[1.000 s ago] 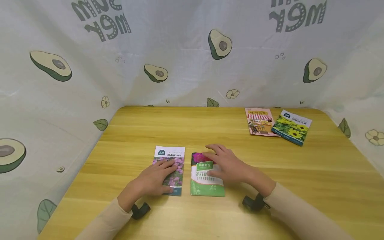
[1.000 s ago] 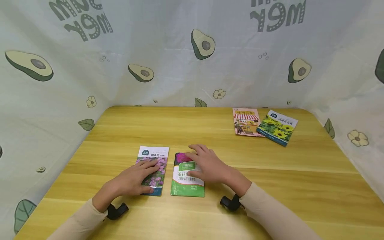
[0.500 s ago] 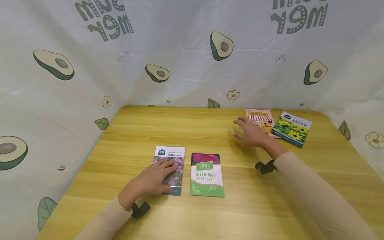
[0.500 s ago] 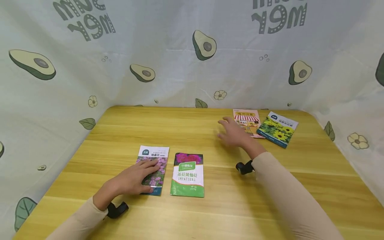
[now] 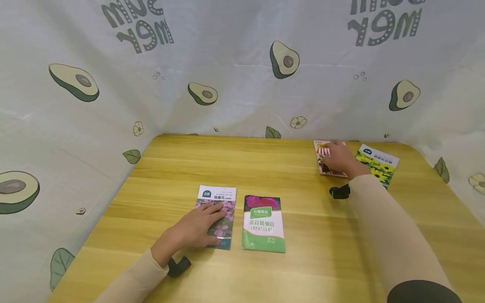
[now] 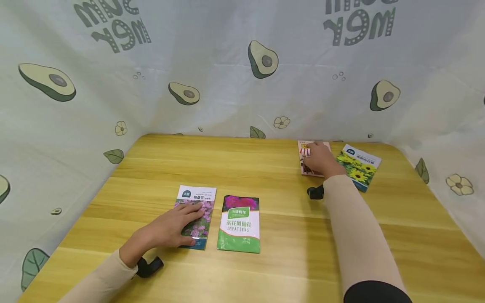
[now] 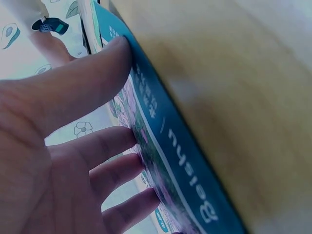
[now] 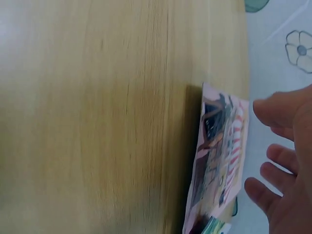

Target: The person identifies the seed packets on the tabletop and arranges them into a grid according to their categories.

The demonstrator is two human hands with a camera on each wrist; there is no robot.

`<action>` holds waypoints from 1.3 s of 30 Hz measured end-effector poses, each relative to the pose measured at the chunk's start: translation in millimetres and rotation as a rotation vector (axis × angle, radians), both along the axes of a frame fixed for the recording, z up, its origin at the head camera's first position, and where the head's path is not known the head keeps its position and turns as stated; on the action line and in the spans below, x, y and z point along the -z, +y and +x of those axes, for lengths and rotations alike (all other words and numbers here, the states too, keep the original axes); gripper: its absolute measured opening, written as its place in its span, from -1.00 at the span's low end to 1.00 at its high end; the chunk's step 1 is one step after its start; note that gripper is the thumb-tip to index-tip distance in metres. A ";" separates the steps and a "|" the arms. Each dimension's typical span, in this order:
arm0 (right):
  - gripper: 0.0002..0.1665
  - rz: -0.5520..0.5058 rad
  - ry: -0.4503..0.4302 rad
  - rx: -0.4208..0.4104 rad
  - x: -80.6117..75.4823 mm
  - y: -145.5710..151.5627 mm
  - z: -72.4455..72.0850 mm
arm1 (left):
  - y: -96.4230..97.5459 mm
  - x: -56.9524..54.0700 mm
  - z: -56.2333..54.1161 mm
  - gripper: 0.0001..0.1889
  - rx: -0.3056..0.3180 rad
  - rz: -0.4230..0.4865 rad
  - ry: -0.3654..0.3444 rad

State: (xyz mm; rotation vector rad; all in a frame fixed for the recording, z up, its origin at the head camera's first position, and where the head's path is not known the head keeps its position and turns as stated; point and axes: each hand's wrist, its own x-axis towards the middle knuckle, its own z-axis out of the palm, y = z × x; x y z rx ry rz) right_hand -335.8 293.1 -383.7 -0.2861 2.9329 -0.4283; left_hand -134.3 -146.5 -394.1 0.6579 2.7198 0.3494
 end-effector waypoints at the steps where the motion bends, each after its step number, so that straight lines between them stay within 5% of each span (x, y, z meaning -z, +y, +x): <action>1: -0.21 0.010 -0.020 0.005 0.6 1.1 -0.3 | 0.2 0.1 -0.3 -0.21 0.001 -0.002 0.002; 6: -0.14 0.112 -0.094 0.003 8.6 7.7 -1.7 | 0.5 -0.3 -0.2 -0.21 0.012 0.000 0.002; 12: -0.09 0.160 -0.079 -0.021 15.2 8.6 -1.3 | -0.8 -1.5 2.7 -0.22 0.006 0.020 0.003; 18: -0.11 0.096 -0.064 -0.028 12.9 7.5 2.8 | 0.0 -2.9 3.7 -0.23 0.001 0.035 0.002; 24: -0.03 -0.053 -0.140 -0.032 18.6 10.8 0.3 | 1.1 -3.1 4.5 -0.23 -0.005 0.033 -0.002; 39: -0.04 0.003 -0.167 -0.011 19.7 9.2 3.5 | 0.9 -2.4 5.3 -0.23 -0.005 0.038 0.000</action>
